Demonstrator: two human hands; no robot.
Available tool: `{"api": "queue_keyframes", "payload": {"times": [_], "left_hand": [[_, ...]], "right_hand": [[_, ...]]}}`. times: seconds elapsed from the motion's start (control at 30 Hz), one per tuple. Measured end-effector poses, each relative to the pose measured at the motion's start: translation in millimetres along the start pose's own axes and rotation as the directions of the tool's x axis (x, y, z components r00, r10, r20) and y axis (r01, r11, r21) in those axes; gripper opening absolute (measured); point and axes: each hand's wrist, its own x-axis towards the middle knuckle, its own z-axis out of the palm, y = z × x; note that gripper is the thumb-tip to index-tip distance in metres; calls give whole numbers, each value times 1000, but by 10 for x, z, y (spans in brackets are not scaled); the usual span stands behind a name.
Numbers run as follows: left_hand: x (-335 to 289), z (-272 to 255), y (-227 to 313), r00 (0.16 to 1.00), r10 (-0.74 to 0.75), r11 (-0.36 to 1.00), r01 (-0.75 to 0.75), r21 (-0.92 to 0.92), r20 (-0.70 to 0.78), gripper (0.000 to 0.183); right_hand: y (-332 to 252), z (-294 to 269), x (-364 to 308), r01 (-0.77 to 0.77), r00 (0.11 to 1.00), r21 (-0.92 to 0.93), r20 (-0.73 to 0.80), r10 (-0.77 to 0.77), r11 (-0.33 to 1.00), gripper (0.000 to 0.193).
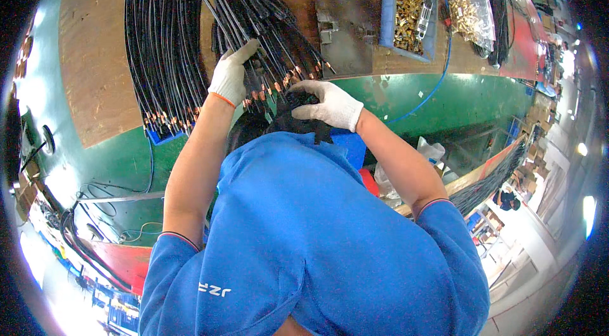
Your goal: The person slides black connector sleeves onto the ends of black wires by hand.
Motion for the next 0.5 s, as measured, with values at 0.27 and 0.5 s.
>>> {"api": "queue_keyframes", "payload": {"times": [0.27, 0.5], "left_hand": [[26, 1, -34, 1000, 14, 1000, -14, 11, -2, 21], [-51, 117, 87, 995, -87, 992, 90, -89, 40, 34]], "right_hand": [[-57, -10, -61, -9, 1000, -104, 9, 10, 995, 62], [-1, 96, 310, -4, 990, 0, -139, 4, 1000, 52]]}}
